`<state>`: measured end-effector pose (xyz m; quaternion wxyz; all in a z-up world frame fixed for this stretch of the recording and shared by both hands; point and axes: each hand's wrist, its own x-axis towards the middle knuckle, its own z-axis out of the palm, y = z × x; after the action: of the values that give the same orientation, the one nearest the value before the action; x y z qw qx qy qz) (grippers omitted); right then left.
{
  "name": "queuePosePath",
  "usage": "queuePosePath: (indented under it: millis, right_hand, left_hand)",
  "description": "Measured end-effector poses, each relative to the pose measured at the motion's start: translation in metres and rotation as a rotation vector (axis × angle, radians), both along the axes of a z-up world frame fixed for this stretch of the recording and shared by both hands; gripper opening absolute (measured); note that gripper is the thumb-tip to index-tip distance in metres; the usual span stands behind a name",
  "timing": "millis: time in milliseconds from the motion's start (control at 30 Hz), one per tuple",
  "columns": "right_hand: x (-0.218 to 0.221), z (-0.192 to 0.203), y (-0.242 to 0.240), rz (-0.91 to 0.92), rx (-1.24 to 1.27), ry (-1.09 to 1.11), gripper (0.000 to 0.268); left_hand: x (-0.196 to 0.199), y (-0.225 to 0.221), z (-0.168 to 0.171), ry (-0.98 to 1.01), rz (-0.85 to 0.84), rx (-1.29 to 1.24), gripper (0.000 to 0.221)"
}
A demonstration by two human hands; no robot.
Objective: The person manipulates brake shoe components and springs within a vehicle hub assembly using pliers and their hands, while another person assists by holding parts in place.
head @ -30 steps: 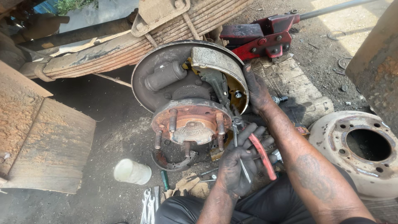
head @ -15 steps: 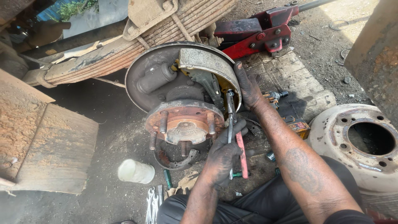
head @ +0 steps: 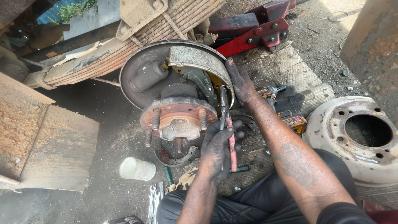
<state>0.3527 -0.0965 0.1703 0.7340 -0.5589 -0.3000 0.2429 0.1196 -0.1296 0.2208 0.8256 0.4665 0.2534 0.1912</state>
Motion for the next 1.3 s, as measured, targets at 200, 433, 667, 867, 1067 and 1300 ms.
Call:
queuePosePath:
  millis: [200,433,667,867,1067,1300]
  right_hand:
    - [-0.001,0.001,0.002,0.004,0.045,-0.009,0.111]
    - [0.0,0.001,0.004,0.017,0.061,-0.042,0.108]
    - [-0.01,0.008,0.0,0.025,0.102,-0.006,0.107]
    - [-0.011,0.008,0.004,0.035,0.108,0.022,0.106]
    - [-0.009,0.006,0.006,0.044,0.136,0.008,0.101]
    - [-0.01,0.003,0.003,0.079,0.218,0.062,0.093]
  left_hand:
    - [-0.002,-0.001,0.011,0.207,-0.077,-0.06,0.041]
    - [-0.002,0.004,0.028,0.392,-0.184,-0.057,0.052]
    - [0.002,0.0,0.02,0.328,-0.205,-0.054,0.039]
    - [0.004,-0.003,0.01,0.207,-0.207,-0.173,0.033]
    - [0.007,-0.016,0.01,0.001,-0.258,-0.427,0.052]
    - [0.001,-0.011,0.002,-0.262,-0.419,-0.661,0.051]
